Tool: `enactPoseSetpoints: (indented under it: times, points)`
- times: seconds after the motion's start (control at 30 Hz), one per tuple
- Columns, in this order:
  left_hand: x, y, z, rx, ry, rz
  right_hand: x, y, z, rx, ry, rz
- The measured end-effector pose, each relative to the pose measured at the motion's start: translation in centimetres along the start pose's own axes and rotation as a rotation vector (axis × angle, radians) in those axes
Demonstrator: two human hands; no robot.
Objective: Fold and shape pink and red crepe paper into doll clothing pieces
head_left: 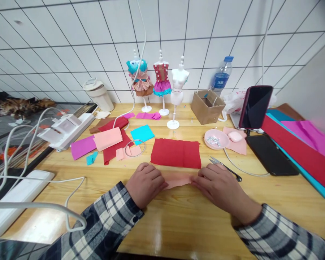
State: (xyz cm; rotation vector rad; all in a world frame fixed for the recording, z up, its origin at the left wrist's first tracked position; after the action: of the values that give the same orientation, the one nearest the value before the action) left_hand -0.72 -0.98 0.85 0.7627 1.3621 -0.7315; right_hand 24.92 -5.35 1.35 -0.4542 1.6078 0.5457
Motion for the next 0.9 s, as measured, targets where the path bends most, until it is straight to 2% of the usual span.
enactPoseSetpoints:
  times: [0.1, 0.23, 0.43, 0.53, 0.77, 0.9]
  points:
    - [0.0, 0.1, 0.1, -0.045, -0.02, 0.023, 0.0, 0.2, 0.1, 0.07, -0.006, -0.008]
    - [0.0, -0.3, -0.2, -0.073, -0.098, 0.046, -0.2, 0.5, 0.5, 0.125, 0.04, -0.096]
    - [0.0, -0.9, -1.6, -0.101, -0.201, 0.009, -0.8, 0.5, 1.9, 0.075, 0.214, -0.277]
    - [0.0, -0.9, -2.0, -0.104, -0.2, -0.013, -0.8, 0.3, 2.8, 0.059, 0.316, -0.319]
    - [-0.2, -1.0, -2.8, -0.082, -0.231, -0.079, -1.7, -0.5, 3.7, 0.098, 0.371, -0.28]
    - [-0.1, -1.0, -3.1, -0.078, -0.253, -0.084, -1.6, -0.3, 2.0, 0.067, 0.405, -0.118]
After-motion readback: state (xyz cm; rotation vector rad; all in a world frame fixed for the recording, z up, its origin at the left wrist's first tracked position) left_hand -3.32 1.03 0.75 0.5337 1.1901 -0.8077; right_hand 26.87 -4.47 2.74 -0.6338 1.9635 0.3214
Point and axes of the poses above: each hand's wrist, its own y-axis towards the middle knuckle, its own x-axis out of the palm, z = x × y, the point moved 1 cm from there along y, towards the middle knuckle, and after that the axes turned 13 degrees about -z, right-handed, at the moved point
